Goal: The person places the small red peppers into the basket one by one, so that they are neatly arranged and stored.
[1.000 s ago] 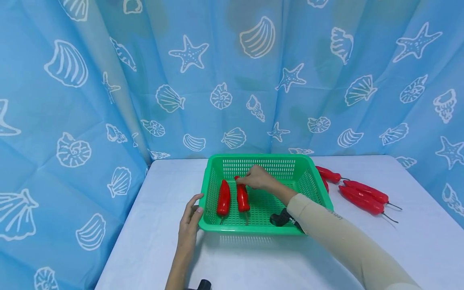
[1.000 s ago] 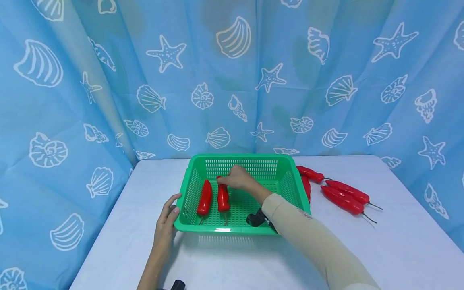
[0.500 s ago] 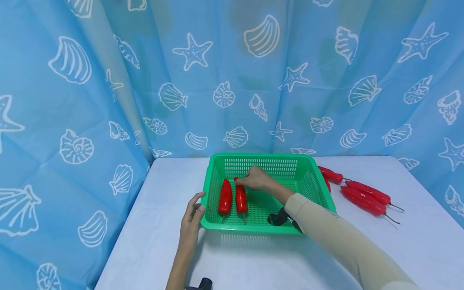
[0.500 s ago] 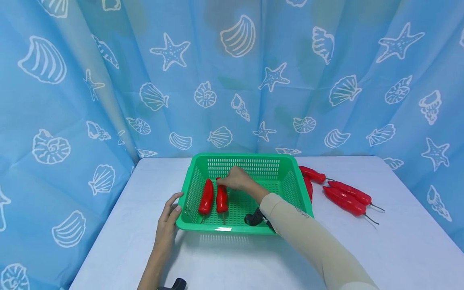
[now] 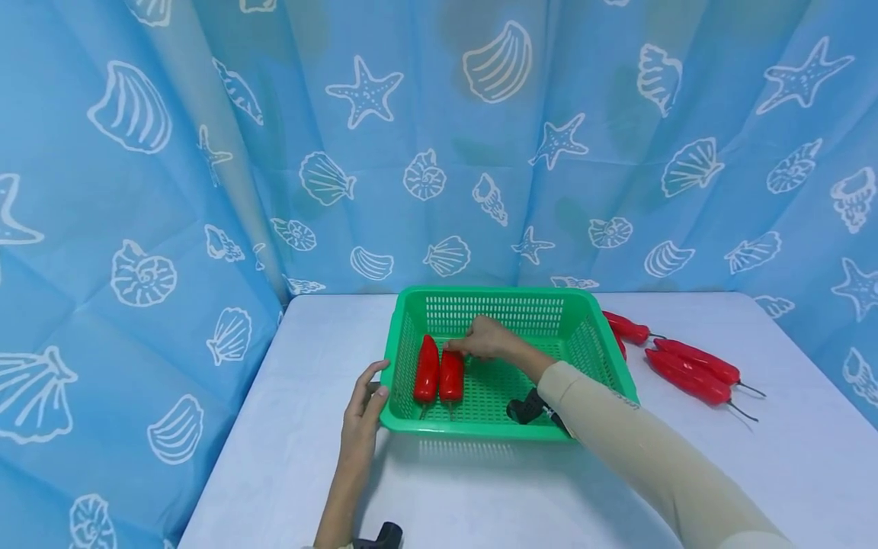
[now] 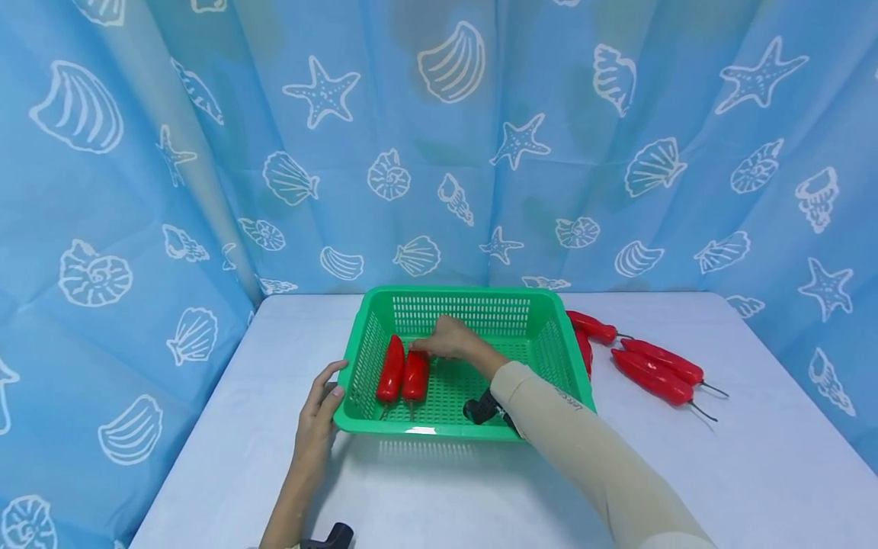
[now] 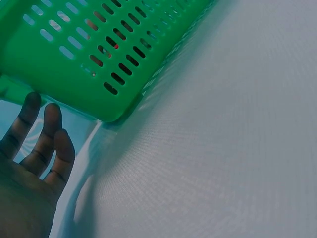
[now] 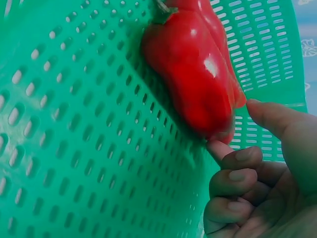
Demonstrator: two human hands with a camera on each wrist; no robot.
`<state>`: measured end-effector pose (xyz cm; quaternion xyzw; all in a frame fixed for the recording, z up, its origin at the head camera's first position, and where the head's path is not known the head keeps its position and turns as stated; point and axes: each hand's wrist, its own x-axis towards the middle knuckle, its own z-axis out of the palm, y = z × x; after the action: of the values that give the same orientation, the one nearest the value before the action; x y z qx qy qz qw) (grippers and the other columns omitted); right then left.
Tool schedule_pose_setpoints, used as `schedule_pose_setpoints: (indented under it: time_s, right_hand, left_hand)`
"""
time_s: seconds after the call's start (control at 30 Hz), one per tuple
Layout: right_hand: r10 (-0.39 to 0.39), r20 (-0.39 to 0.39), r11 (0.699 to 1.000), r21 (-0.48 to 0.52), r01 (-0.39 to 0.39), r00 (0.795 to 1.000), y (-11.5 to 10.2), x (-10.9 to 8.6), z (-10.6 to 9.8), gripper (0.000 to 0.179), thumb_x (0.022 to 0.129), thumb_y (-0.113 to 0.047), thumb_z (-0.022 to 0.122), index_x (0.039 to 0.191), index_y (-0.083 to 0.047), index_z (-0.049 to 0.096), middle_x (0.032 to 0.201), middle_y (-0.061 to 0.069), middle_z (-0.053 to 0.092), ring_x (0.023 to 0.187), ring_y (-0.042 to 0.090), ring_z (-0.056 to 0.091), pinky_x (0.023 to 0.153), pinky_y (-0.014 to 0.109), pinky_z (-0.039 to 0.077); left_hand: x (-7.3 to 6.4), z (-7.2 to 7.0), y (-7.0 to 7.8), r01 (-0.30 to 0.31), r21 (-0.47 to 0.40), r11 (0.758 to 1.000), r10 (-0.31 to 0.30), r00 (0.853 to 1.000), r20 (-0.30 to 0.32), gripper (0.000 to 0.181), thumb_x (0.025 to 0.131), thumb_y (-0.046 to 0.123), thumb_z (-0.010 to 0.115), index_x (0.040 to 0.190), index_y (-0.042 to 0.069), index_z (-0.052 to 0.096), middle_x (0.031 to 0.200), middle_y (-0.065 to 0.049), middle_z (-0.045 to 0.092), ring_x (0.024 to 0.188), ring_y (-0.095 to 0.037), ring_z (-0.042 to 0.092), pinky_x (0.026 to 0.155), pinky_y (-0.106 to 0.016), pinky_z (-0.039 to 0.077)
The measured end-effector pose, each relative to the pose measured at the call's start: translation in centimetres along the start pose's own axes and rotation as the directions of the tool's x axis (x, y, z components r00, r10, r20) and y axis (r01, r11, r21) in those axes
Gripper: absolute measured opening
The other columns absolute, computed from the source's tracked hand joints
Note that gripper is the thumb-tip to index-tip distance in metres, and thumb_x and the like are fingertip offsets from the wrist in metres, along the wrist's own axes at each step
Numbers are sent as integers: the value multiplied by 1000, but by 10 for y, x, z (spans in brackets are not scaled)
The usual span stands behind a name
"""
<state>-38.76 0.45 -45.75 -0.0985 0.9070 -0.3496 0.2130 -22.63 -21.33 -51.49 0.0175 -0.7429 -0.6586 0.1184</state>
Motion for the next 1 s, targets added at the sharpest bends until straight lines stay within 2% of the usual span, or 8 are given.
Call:
schedule_pose_setpoints:
  time_s: [0.3, 0.57, 0.73, 0.8, 0.9, 1.0]
  right_hand:
    - [-11, -21, 997, -81, 9, 1000, 5, -11, -15, 47, 97, -41, 65, 79, 0, 77, 47, -4, 39, 42, 9, 32, 43, 26, 30]
    - [-114, 8, 987, -113, 114, 993, -3, -36, -40, 41, 100, -37, 61, 83, -4, 79, 48, -4, 42, 43, 10, 32, 48, 27, 34]
    - [-203, 1, 974, -103, 202, 979, -7, -58, -57, 36, 100, -36, 61, 78, -12, 77, 48, -4, 39, 44, 10, 30, 50, 28, 33]
    - [-234, -9, 968, -95, 232, 972, -6, -66, -64, 38, 100, -34, 61, 70, -14, 72, 47, -4, 35, 44, 11, 26, 50, 29, 30]
    - [-253, -23, 964, -92, 250, 967, -2, -79, -74, 46, 100, -35, 62, 58, -17, 56, 49, -5, 30, 46, 12, 22, 50, 30, 27]
    - [-258, -45, 964, -83, 254, 965, 4, -92, -85, 50, 100, -34, 62, 57, -18, 43, 52, -4, 29, 47, 13, 22, 51, 31, 26]
  left_hand:
    - [0, 5, 1, -1, -6, 1000, 1, 1000, 14, 38, 103, 47, 51, 140, 43, 51, 118, -6, 58, 97, -26, 61, 79, -36, 53]
    - [0, 1, 3, 21, 3, 1000, -21, 1000, 1, 38, 103, 46, 51, 141, 41, 51, 117, -7, 57, 97, -27, 59, 80, -34, 51]
    - [-1, 2, 4, 46, 3, 999, -46, 999, -3, 39, 102, 48, 52, 141, 41, 51, 116, -7, 56, 95, -27, 59, 79, -32, 51]
    - [-1, 3, 5, 52, 3, 999, -52, 999, -7, 39, 102, 48, 52, 141, 41, 51, 115, -8, 57, 94, -27, 60, 79, -32, 52]
    - [-2, 3, 5, 62, 3, 998, -62, 998, -4, 39, 103, 47, 51, 141, 40, 51, 116, -8, 56, 94, -27, 60, 78, -31, 52]
    - [-2, 3, 7, 72, -2, 997, -72, 997, 8, 40, 103, 47, 51, 142, 39, 51, 118, -9, 55, 96, -28, 59, 78, -31, 51]
